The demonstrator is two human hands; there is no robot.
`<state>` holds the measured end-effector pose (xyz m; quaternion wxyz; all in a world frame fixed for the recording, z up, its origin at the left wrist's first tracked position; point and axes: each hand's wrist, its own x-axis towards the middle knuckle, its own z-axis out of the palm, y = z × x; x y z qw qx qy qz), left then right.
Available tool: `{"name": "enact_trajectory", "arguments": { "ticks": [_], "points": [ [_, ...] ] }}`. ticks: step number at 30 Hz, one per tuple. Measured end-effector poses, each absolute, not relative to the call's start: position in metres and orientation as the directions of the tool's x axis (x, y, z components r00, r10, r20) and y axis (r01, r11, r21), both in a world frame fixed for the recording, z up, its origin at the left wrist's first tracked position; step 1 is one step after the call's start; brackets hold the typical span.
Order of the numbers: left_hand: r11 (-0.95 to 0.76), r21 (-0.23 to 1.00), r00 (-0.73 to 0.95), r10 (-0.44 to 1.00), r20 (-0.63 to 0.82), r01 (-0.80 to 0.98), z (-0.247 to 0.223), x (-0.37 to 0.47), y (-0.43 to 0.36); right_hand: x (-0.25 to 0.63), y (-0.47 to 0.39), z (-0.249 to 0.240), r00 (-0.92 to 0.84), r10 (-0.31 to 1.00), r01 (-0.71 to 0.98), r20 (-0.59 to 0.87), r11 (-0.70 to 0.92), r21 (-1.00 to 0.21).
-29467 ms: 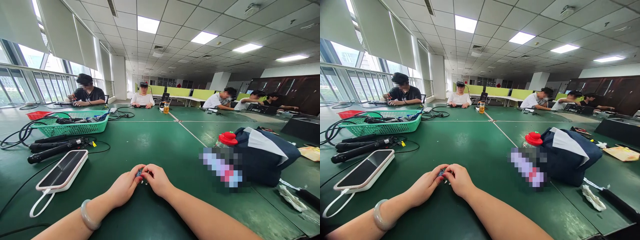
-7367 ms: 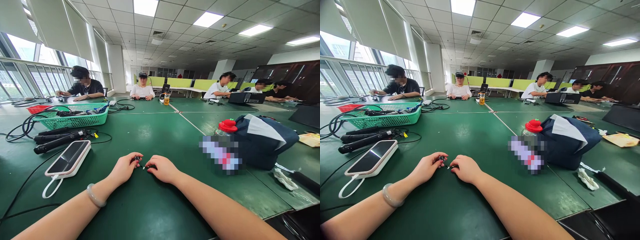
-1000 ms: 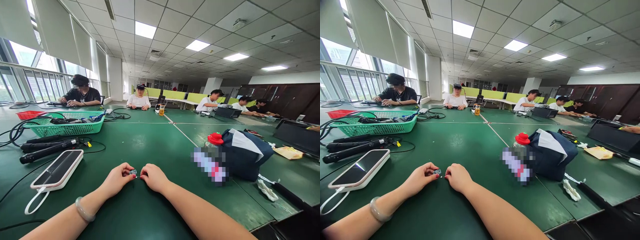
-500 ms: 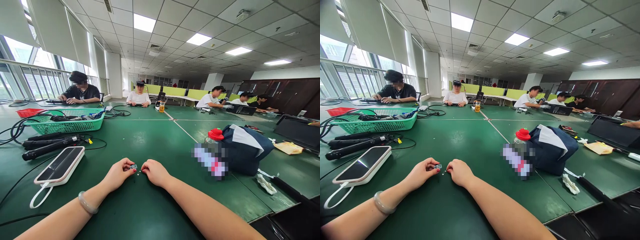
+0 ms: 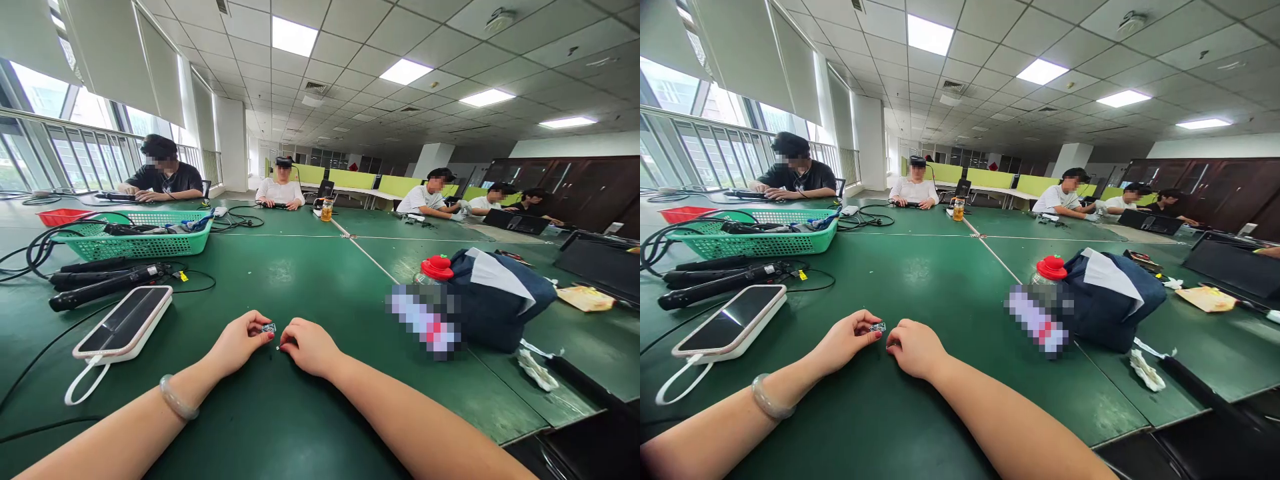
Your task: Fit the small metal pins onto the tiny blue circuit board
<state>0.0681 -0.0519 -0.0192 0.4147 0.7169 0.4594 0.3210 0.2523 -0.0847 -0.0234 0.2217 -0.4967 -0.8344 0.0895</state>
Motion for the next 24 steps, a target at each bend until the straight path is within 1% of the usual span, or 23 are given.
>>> {"name": "enact_trajectory", "arguments": {
  "ticks": [6,10,13,16,20,24],
  "points": [
    [-0.231,0.913,0.376,0.922,0.095,0.337,-0.021,0.068,-0.049,0.24,-0.093,-0.026,-0.521,0.794,0.729,0.314,0.605,-0.321],
    [-0.254,0.892,0.364,0.925,0.11,0.375,-0.019,0.068,-0.051,0.238,-0.093,-0.025,-0.531,0.778,0.71,0.337,0.625,-0.324],
    [-0.288,0.856,0.347,0.928,0.138,0.429,-0.017,0.068,-0.053,0.241,-0.092,-0.022,-0.478,0.792,0.714,0.381,0.603,-0.357],
    [-0.314,0.837,0.35,0.923,0.159,0.449,-0.016,0.069,-0.055,0.244,-0.09,-0.018,-0.375,0.791,0.69,0.484,0.587,-0.423],
    [-0.305,0.882,0.391,0.908,0.154,0.36,-0.017,0.071,-0.057,0.245,-0.09,-0.018,-0.299,0.727,0.616,0.618,0.642,-0.456],
    [-0.272,0.916,0.394,0.908,0.143,0.294,-0.019,0.073,-0.057,0.244,-0.09,-0.022,-0.309,0.678,0.584,0.667,0.689,-0.43]
  ]
}}
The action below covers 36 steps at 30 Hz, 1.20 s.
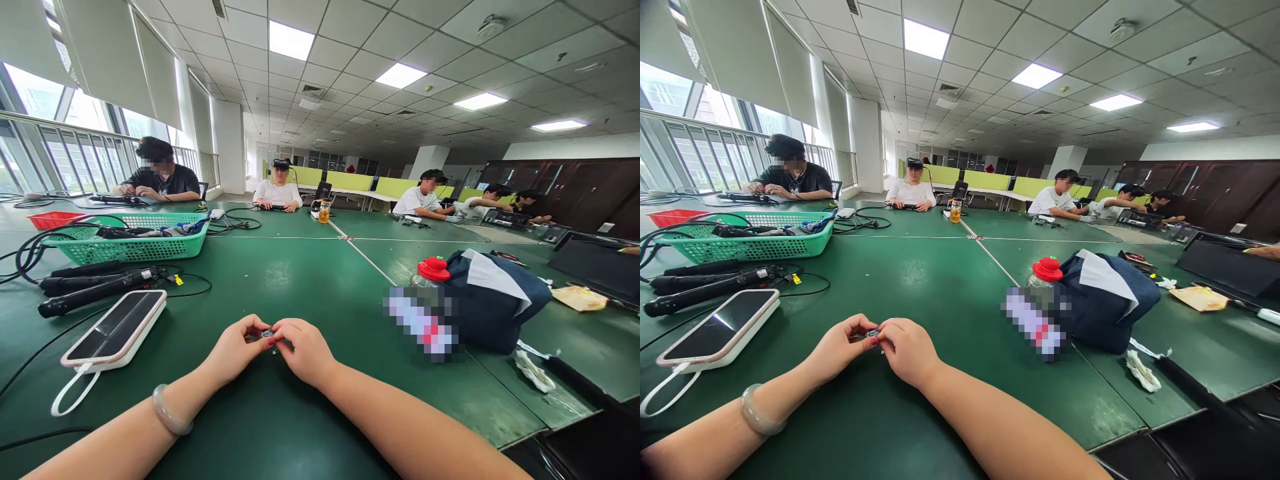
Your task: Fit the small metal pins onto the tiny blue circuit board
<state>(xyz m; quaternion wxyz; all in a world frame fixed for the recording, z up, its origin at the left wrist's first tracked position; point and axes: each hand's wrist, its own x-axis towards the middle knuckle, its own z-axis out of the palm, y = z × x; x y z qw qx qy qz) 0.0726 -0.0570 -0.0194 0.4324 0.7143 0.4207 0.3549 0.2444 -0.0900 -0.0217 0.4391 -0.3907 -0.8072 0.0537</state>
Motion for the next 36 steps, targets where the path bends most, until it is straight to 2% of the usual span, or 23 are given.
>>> {"name": "enact_trajectory", "arguments": {
  "ticks": [9,15,22,28,31,36],
  "points": [
    [-0.241,0.949,0.401,0.905,0.143,0.205,-0.016,0.074,-0.059,0.245,-0.091,-0.021,-0.31,0.656,0.6,0.688,0.696,-0.394],
    [-0.265,0.92,0.396,0.908,0.138,0.287,-0.016,0.073,-0.059,0.248,-0.089,-0.023,-0.33,0.673,0.607,0.662,0.688,-0.397],
    [-0.245,0.942,0.42,0.898,0.133,0.227,-0.015,0.072,-0.06,0.248,-0.092,-0.021,-0.366,0.675,0.617,0.641,0.692,-0.376],
    [-0.267,0.91,0.406,0.906,0.124,0.318,-0.011,0.072,-0.063,0.248,-0.089,-0.024,-0.361,0.683,0.642,0.635,0.676,-0.362],
    [-0.203,0.957,0.44,0.893,0.093,0.209,-0.01,0.072,-0.063,0.247,-0.09,-0.023,-0.349,0.656,0.623,0.669,0.696,-0.358],
    [-0.066,0.998,0.489,0.869,0.068,-0.021,-0.01,0.073,-0.064,0.247,-0.095,-0.016,-0.333,0.542,0.566,0.771,0.769,-0.296]
  ]
}}
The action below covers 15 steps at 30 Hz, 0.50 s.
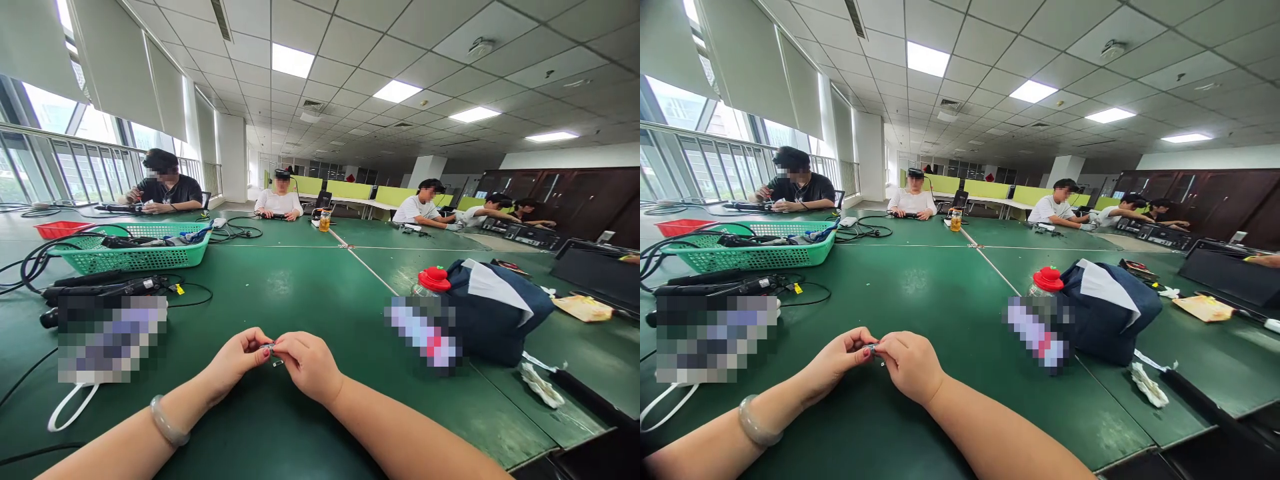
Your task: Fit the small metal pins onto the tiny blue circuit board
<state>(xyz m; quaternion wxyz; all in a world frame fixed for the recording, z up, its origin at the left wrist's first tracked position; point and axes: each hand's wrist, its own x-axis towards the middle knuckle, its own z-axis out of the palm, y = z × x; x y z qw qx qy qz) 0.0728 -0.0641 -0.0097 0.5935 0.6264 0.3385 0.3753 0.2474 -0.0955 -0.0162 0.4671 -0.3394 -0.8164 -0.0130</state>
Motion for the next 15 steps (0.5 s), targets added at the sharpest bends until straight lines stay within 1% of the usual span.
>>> {"name": "enact_trajectory", "arguments": {
  "ticks": [2,5,8,11,15],
  "points": [
    [-0.04,0.997,0.498,0.864,0.07,-0.071,-0.009,0.073,-0.066,0.248,-0.097,-0.013,-0.331,0.52,0.554,0.787,0.783,-0.283],
    [-0.026,0.997,0.504,0.862,0.061,-0.076,-0.006,0.073,-0.068,0.248,-0.098,-0.012,-0.318,0.552,0.543,0.771,0.772,-0.329],
    [-0.03,0.999,0.502,0.864,0.046,-0.04,-0.003,0.074,-0.068,0.248,-0.096,-0.014,-0.3,0.607,0.537,0.736,0.745,-0.396],
    [-0.046,0.999,0.493,0.869,0.038,0.004,-0.002,0.075,-0.068,0.249,-0.093,-0.017,-0.305,0.651,0.562,0.695,0.712,-0.42],
    [-0.086,0.988,0.419,0.908,0.024,0.128,-0.008,0.075,-0.061,0.253,-0.088,-0.02,-0.292,0.747,0.608,0.597,0.627,-0.487]
  ]
}}
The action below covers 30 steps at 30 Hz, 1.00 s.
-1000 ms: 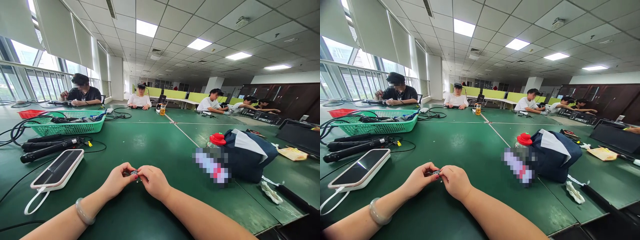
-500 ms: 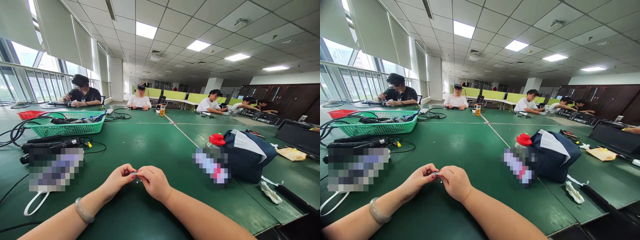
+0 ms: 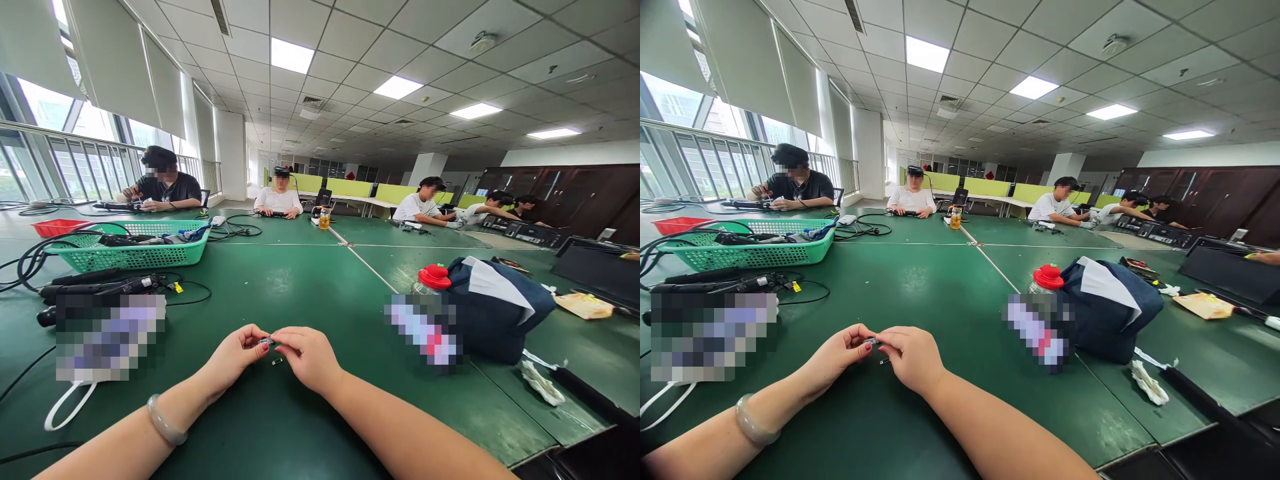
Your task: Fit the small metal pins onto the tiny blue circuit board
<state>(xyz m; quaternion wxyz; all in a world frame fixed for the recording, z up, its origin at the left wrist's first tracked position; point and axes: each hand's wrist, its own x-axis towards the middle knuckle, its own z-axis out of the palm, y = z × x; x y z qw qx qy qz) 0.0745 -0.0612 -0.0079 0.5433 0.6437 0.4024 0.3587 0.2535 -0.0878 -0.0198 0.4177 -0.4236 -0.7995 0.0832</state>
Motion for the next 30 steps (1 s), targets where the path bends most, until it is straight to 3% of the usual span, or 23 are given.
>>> {"name": "enact_trajectory", "arguments": {
  "ticks": [3,9,15,21,30],
  "points": [
    [-0.08,0.98,0.372,0.928,0.006,0.184,-0.014,0.073,-0.056,0.257,-0.084,-0.022,-0.281,0.825,0.672,0.49,0.534,-0.514],
    [-0.056,0.978,0.345,0.939,-0.017,0.201,-0.013,0.074,-0.057,0.257,-0.079,-0.025,-0.353,0.872,0.774,0.339,0.475,-0.419],
    [-0.012,0.974,0.341,0.938,-0.068,0.227,-0.01,0.075,-0.058,0.255,-0.079,-0.027,-0.373,0.865,0.803,0.336,0.482,-0.349],
    [-0.006,0.972,0.326,0.943,-0.073,0.236,-0.01,0.074,-0.058,0.256,-0.078,-0.032,-0.431,0.83,0.761,0.353,0.545,-0.352],
    [-0.019,0.968,0.319,0.946,-0.063,0.249,-0.012,0.074,-0.057,0.253,-0.079,-0.031,-0.413,0.85,0.781,0.329,0.516,-0.353]
  ]
}}
